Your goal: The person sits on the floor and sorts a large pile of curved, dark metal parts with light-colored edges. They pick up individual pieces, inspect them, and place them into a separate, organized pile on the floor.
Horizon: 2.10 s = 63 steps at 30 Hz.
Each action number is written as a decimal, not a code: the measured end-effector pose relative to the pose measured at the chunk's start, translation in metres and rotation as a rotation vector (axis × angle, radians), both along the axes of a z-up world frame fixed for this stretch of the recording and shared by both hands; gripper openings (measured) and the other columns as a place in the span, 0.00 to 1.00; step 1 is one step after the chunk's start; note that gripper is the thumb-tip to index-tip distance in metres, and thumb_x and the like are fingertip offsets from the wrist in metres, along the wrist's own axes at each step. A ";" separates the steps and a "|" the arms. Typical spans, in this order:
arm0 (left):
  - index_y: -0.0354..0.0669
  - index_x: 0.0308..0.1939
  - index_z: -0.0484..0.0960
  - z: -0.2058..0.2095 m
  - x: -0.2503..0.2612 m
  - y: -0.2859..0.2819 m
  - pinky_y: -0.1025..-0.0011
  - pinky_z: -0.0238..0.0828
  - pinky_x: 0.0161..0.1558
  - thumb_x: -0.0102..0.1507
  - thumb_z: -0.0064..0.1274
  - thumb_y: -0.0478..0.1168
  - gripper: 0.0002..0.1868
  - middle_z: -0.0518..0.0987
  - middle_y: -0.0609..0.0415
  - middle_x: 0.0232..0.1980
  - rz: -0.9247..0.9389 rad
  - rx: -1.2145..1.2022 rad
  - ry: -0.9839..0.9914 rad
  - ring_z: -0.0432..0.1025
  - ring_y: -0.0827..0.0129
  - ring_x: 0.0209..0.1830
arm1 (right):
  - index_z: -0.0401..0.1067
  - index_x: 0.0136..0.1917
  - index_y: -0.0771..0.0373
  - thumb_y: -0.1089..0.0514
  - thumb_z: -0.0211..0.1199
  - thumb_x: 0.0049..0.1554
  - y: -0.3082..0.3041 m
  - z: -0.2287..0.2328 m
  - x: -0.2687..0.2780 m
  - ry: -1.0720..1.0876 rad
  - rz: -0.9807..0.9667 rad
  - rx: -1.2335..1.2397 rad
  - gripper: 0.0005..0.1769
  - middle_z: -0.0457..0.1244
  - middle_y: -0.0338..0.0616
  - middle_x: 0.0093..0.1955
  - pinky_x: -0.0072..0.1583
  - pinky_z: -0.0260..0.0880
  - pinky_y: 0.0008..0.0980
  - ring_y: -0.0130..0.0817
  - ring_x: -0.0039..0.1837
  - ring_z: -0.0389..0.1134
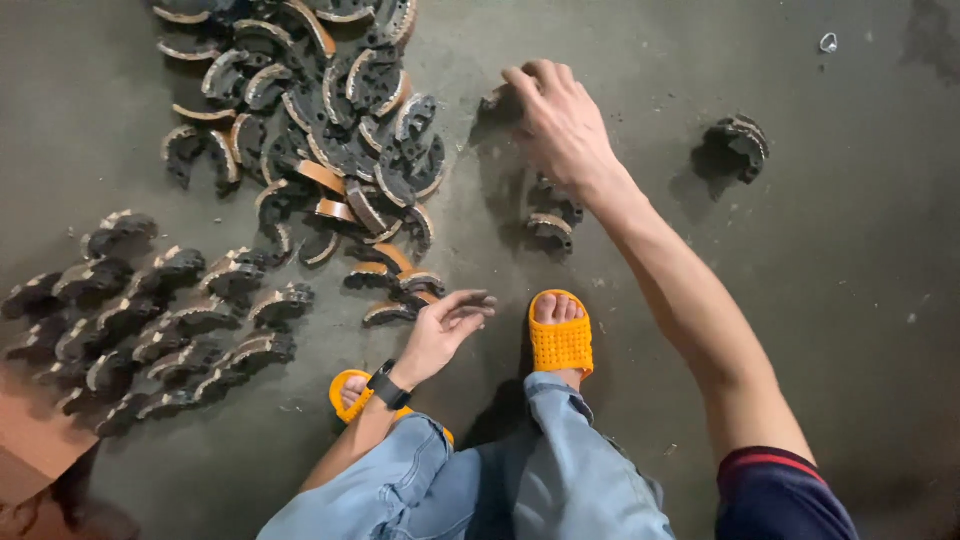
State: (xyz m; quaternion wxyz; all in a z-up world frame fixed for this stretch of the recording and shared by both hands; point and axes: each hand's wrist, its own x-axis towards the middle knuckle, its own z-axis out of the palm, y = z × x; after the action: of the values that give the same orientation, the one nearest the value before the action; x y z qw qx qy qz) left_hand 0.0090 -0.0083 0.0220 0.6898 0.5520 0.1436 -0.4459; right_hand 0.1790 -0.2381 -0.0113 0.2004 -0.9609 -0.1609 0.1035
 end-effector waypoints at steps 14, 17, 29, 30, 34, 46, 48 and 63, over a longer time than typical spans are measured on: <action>0.38 0.58 0.65 0.006 0.017 -0.012 0.67 0.62 0.50 0.60 0.38 0.58 0.32 0.67 0.47 0.53 0.722 -0.146 0.160 0.63 0.61 0.53 | 0.70 0.41 0.63 0.59 0.68 0.39 0.076 0.064 -0.079 0.534 0.024 0.360 0.15 0.66 0.50 0.38 0.46 0.69 0.44 0.49 0.43 0.69; 0.36 0.42 0.74 0.032 0.032 -0.018 0.69 0.67 0.40 0.53 0.45 0.67 0.35 0.72 0.44 0.42 1.005 -0.119 0.516 0.69 0.61 0.41 | 0.70 0.42 0.62 0.57 0.68 0.39 0.084 0.076 -0.095 0.571 0.015 0.330 0.17 0.66 0.49 0.37 0.45 0.70 0.43 0.49 0.42 0.69; 0.37 0.42 0.77 0.029 0.027 0.005 0.49 0.68 0.48 0.49 0.50 0.70 0.38 0.75 0.36 0.39 1.005 -0.423 0.681 0.71 0.46 0.42 | 0.69 0.48 0.67 0.60 0.69 0.43 0.060 0.081 -0.088 0.467 -0.201 0.463 0.20 0.65 0.55 0.37 0.43 0.68 0.46 0.55 0.42 0.67; 0.37 0.36 0.78 0.037 0.033 0.003 0.48 0.69 0.46 0.47 0.51 0.71 0.38 0.76 0.38 0.33 1.000 -0.400 0.700 0.72 0.47 0.39 | 0.68 0.50 0.66 0.60 0.69 0.43 0.050 0.074 -0.091 0.392 -0.290 0.499 0.21 0.64 0.57 0.39 0.44 0.67 0.48 0.57 0.44 0.66; 0.36 0.34 0.80 0.049 0.039 0.000 0.46 0.66 0.50 0.50 0.49 0.70 0.37 0.77 0.37 0.34 1.012 -0.422 0.679 0.72 0.45 0.40 | 0.62 0.61 0.62 0.61 0.62 0.46 0.027 0.065 -0.106 0.427 -0.420 0.521 0.28 0.61 0.58 0.46 0.49 0.63 0.50 0.56 0.51 0.63; 0.33 0.42 0.78 0.022 0.018 0.009 0.46 0.53 0.62 0.52 0.48 0.69 0.38 0.77 0.37 0.43 0.902 -0.490 0.625 0.68 0.44 0.52 | 0.66 0.58 0.68 0.67 0.68 0.43 0.025 0.038 -0.149 0.673 -0.804 1.080 0.28 0.62 0.52 0.53 0.59 0.62 0.37 0.33 0.56 0.61; 0.35 0.45 0.78 0.018 0.015 0.009 0.46 0.52 0.63 0.55 0.41 0.69 0.39 0.76 0.37 0.47 0.844 -0.566 0.614 0.67 0.44 0.54 | 0.65 0.59 0.68 0.71 0.64 0.43 0.022 0.029 -0.156 0.719 -0.742 1.113 0.29 0.62 0.56 0.54 0.58 0.63 0.40 0.41 0.58 0.63; 0.34 0.47 0.76 -0.002 -0.004 0.003 0.44 0.55 0.62 0.54 0.40 0.72 0.42 0.74 0.35 0.49 0.735 -0.508 0.644 0.64 0.41 0.56 | 0.66 0.59 0.68 0.69 0.54 0.48 0.020 0.020 -0.152 0.839 -0.713 1.145 0.23 0.62 0.57 0.52 0.54 0.67 0.38 0.41 0.54 0.64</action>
State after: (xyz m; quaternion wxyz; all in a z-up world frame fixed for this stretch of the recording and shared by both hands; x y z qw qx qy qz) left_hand 0.0046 -0.0054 0.0200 0.8328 0.1174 0.4187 -0.3426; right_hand 0.0274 -0.2182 0.0084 0.7282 -0.5830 0.2172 0.2875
